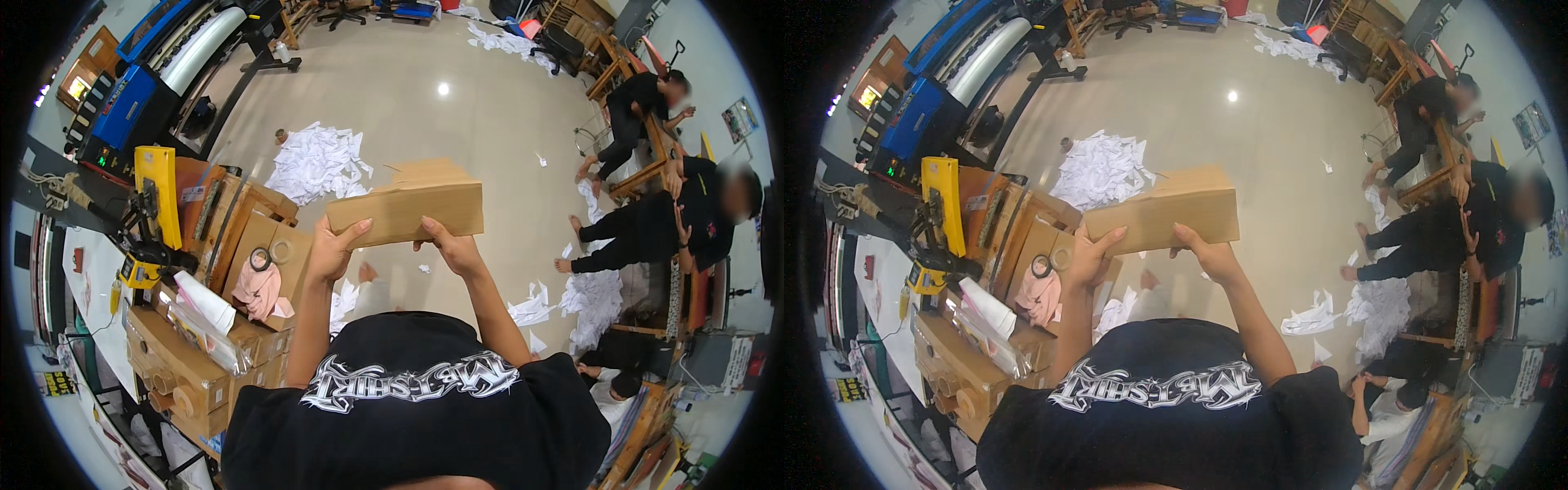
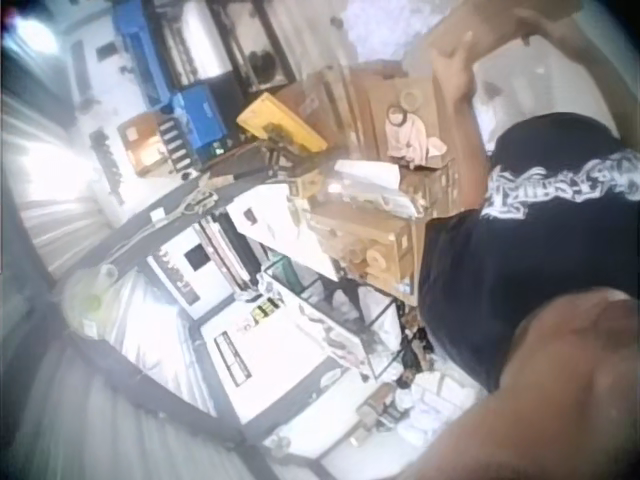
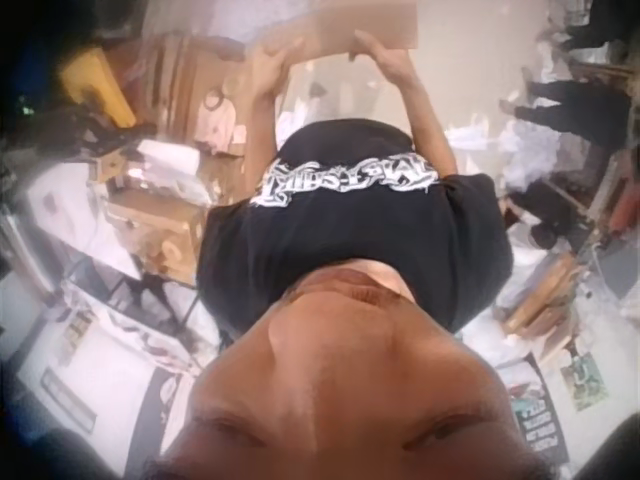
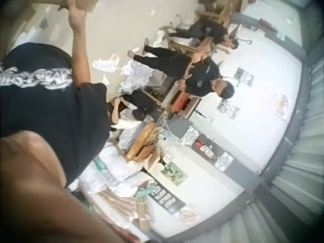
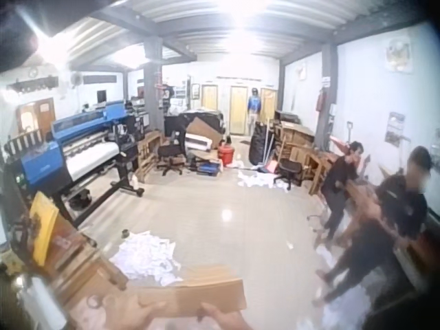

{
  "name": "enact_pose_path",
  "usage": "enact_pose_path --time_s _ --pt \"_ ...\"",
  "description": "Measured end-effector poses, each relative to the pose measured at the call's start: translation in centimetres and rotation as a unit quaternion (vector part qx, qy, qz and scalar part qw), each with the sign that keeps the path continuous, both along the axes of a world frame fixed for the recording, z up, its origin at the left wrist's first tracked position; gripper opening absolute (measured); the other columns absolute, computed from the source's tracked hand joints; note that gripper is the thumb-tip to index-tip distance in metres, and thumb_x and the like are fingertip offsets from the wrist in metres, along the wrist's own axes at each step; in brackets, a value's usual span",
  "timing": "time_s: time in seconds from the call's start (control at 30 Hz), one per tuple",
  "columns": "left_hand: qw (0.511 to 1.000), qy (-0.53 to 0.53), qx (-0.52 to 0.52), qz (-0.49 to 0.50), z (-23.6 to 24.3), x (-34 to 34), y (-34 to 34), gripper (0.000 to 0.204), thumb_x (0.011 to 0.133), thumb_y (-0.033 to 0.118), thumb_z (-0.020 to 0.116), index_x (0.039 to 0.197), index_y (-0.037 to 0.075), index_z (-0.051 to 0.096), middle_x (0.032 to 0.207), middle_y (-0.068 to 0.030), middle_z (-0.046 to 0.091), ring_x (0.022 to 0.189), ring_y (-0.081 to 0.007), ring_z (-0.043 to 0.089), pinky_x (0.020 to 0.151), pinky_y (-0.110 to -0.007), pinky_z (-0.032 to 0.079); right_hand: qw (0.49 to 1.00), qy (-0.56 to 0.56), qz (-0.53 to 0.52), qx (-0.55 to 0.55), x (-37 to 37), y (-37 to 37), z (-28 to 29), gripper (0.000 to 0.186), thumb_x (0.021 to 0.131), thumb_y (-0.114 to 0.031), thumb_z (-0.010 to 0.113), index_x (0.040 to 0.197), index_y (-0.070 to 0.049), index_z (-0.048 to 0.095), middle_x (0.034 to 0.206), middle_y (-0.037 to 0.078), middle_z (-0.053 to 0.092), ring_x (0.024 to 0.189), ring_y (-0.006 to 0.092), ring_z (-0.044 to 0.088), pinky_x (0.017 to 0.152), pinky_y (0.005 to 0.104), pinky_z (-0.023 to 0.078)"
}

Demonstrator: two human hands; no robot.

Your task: The person cuts a piece of cardboard with scissors, then cuts a bright orange sheet of paper into a circular shape. Finally, the person cuts a roll of brown packing tape into a circular ring.

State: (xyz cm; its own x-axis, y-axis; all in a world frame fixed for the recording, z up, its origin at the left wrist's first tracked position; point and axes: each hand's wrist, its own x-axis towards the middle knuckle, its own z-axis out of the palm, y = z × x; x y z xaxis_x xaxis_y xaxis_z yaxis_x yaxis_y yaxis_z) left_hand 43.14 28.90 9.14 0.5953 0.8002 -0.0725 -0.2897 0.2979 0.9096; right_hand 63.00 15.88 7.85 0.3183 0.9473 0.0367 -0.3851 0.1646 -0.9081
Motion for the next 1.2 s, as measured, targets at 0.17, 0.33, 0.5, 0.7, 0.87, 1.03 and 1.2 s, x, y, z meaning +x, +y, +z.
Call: enact_pose_path --time_s 0.17,0.33,0.5,0.7,0.87,1.03,1.2 --pt "0.999 0.01 -0.008 -0.034 -0.9 4.7 5.9 0.034 0.086 0.008 0.08 0.113 -0.002 0.063 0.106 -0.01 0.071 0.099 -0.0154 0.067 0.085 -0.033 0.056 1.0 0.011 0.0 0.0 4.6 5.1 -1.7 0.025 0.104 -0.017 0.058 0.124 -0.002 0.057 0.107 0.009 0.066 0.087 0.021 0.066 0.067 0.0366 0.056" --pt "0.998 0.031 -0.026 -0.039 -1.2 10.7 13.2 0.037 0.085 0.009 0.081 0.115 -0.002 0.062 0.106 -0.009 0.069 0.098 -0.0155 0.066 0.085 -0.033 0.056 0.998 0.054 -0.032 -0.019 9.4 11.8 -1.9 0.027 0.103 -0.021 0.059 0.125 -0.004 0.058 0.106 0.008 0.066 0.09 0.02 0.066 0.068 0.0359 0.056" --pt "0.995 0.051 -0.011 -0.082 -0.2 18.6 21.7 0.037 0.085 0.011 0.082 0.113 -0.003 0.062 0.103 -0.0088 0.069 0.094 -0.0154 0.066 0.084 -0.032 0.056 0.988 0.138 -0.052 -0.05 15.6 17.6 -2.5 0.03 0.104 -0.028 0.058 0.124 -0.005 0.058 0.107 0.008 0.066 0.09 0.0198 0.066 0.07 0.0344 0.055" --pt "0.983 0.11 0.047 -0.137 -0.6 30.3 29.8 0.039 0.085 0.012 0.08 0.115 -0.006 0.063 0.099 -0.0085 0.069 0.087 -0.0145 0.064 0.078 -0.031 0.055 0.933 0.23 -0.269 -0.071 26.1 18.0 -8.0 0.033 0.103 -0.025 0.06 0.125 -0.001 0.056 0.114 0.012 0.065 0.093 0.0224 0.067 0.072 0.0342 0.056" --pt "0.952 0.185 0.114 -0.215 -5.2 41.7 34.1 0.031 0.085 0.009 0.078 0.11 -0.005 0.066 0.096 -0.0088 0.072 0.086 -0.0156 0.066 0.079 -0.032 0.055 0.892 0.16 -0.365 -0.211 35.1 19.2 -13.5 0.027 0.104 -0.024 0.056 0.118 -0.002 0.061 0.107 0.01 0.068 0.087 0.0184 0.068 0.072 0.0311 0.056" --pt "0.914 0.233 0.188 -0.273 -4.8 56.6 36.9 0.023 0.085 0.003 0.073 0.107 -0.004 0.069 0.096 -0.0091 0.074 0.087 -0.015 0.067 0.081 -0.033 0.055 0.901 0.066 -0.34 -0.261 49.7 22.4 -13.9 0.024 0.105 -0.021 0.053 0.113 -0.001 0.063 0.101 0.008 0.069 0.084 0.0152 0.067 0.071 0.0282 0.055" --pt "0.85 0.291 0.305 -0.315 -2.2 67.4 38.9 0.027 0.083 0.004 0.074 0.109 -0.004 0.069 0.094 -0.0132 0.075 0.084 -0.0193 0.069 0.081 -0.034 0.054 0.926 -0.111 -0.254 -0.255 65.4 27.0 -9.5 0.024 0.106 -0.023 0.051 0.104 -0.002 0.063 0.09 0.005 0.068 0.083 0.0128 0.066 0.069 0.028 0.053"
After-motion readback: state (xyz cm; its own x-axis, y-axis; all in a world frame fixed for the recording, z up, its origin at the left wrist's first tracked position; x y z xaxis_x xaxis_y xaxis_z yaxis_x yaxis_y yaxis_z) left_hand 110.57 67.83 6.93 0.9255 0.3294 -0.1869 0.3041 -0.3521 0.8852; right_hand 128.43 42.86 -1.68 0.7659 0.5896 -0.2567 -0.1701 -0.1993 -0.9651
